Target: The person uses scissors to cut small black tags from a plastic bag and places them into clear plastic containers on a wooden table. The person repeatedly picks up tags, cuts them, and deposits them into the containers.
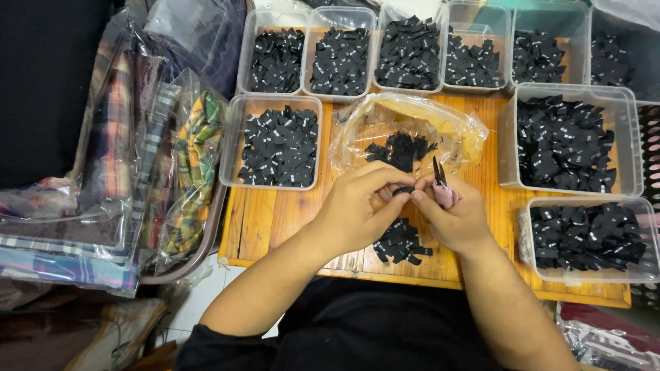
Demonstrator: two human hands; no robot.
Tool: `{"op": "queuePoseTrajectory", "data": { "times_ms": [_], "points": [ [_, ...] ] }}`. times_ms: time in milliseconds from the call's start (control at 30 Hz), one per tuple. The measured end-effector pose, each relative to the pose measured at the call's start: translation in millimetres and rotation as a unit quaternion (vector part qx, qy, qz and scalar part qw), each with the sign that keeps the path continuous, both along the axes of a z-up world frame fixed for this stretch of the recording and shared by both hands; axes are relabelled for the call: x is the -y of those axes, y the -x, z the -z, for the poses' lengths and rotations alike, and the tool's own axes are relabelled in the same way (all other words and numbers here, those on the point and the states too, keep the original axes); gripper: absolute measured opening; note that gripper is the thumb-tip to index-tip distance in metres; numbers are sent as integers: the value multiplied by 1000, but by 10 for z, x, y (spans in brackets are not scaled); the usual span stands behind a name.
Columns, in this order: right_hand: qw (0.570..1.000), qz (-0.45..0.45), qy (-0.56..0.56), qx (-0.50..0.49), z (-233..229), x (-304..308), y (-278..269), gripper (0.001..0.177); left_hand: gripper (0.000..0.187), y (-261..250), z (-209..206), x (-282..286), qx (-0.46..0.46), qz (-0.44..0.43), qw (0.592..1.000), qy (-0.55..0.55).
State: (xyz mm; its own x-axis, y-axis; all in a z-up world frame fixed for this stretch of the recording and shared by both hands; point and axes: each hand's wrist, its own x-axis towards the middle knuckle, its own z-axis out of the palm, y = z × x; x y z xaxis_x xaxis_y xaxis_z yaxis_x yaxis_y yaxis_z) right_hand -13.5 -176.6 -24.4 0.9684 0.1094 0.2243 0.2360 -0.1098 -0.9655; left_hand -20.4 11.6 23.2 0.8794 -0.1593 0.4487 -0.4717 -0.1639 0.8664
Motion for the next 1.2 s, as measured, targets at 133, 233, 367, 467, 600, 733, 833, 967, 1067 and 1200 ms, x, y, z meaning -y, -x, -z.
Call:
{"op": "queuePoseTrajectory", "data": {
  "times_ms": [133,233,367,467,600,733,833,967,1067,1200],
  "points": [
    [999,14,33,15,-25,-16,-3,6,14,-68,-68,2,-32,4,999,-27],
    [998,21,52,28,-11,-18,-4,6,13,-83,-80,-12,-59,6,998,-27],
    [995,32,79,47,28,-14,-17,7,12,-95,-1,10,-158,0,987,-14],
    [997,8,66,44,-9,23,-21,12,13,-97,10,10,-240,14,969,64],
    [996,-76,-30,-31,292,120,33,58,14,-154,102,-16,-291,38,938,185],
    [995,-58,70,40,74,37,43,49,14,-164,136,29,-282,40,933,220],
    [991,-47,106,65,164,54,52,46,14,-169,174,49,-272,31,932,236],
    [985,-44,165,40,210,77,58,45,12,-144,171,91,-270,23,930,247],
    [983,-43,172,36,172,63,44,43,12,-129,124,131,-266,9,930,252],
    [982,-37,180,36,176,58,45,40,12,-116,111,148,-261,-9,929,261]
  ]
}}
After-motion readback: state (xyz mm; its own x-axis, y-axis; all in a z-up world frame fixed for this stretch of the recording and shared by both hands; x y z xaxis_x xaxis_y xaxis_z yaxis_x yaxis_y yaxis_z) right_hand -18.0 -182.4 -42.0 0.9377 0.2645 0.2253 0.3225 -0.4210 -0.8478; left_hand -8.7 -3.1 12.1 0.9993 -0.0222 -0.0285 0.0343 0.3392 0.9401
